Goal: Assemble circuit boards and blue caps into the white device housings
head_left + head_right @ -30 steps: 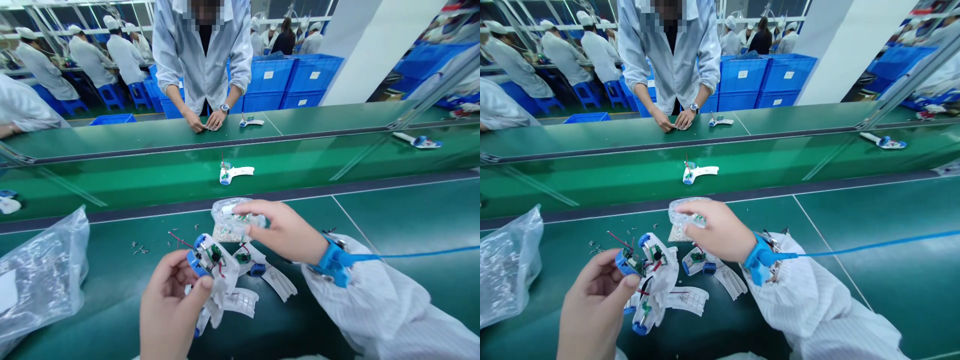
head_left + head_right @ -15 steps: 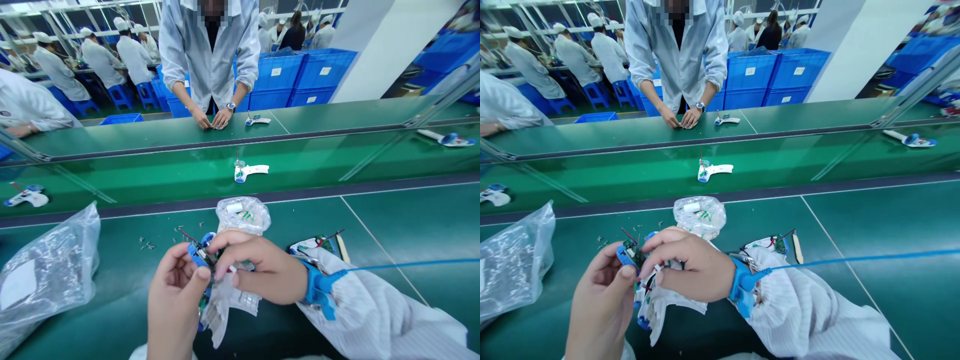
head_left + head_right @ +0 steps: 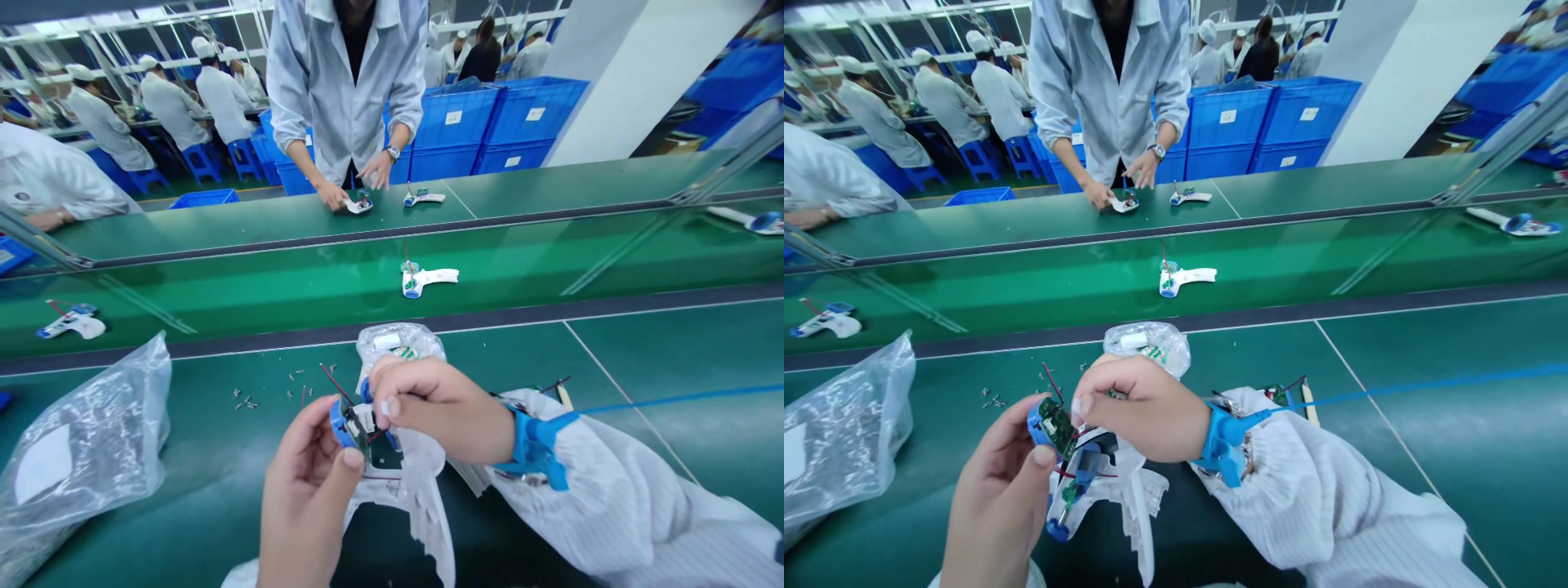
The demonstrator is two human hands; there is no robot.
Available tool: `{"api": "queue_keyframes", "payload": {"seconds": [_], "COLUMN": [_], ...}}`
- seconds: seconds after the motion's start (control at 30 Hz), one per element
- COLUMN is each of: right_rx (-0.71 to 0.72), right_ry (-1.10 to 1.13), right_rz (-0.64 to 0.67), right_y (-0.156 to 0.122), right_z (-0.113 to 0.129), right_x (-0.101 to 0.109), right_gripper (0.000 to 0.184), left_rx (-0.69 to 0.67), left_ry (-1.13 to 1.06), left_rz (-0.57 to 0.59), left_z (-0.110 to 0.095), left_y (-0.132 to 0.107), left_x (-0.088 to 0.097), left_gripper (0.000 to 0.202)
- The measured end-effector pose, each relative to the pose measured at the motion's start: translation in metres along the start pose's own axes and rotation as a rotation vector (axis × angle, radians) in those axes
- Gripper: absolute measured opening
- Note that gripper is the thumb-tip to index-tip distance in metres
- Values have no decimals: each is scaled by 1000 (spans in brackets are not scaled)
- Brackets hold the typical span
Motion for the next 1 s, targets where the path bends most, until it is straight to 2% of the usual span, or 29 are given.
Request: {"api": "queue_keyframes", "payload": {"seconds": [0.13,0.23,0.57,0.8,1.0], "right_rx": [200,258,238,207,205], "right_ry": [-392,-504,-469,-464,-477], "right_rz": [143,197,243,254,268], "right_y": [8,10,10,12,11], "right_z": [31,40,40,40,39], "right_x": [-5,-11,-15,-15,-16], "right_gripper": [24,25,22,23,22], "left_rx": [61,40,-32,-19,4], "left_ry": [20,55,74,43,32], "left_rz": [17,84,311,306,193], "left_z": [-1,-3,-3,-3,-2], "left_y": [-12,-12,-8,-11,-17], "left_x": [-9,-11,-17,-19,-21], "left_gripper": [37,35,31,32,32]}}
Point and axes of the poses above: each hand's wrist, its own y-axis towards the middle knuckle, its own x-axis out of the back of the hand, z = x × y, the point moved 7 cm from there along y, towards the middle knuckle, and after that the axes turned 8 degrees about x, right-handed, at the moved point
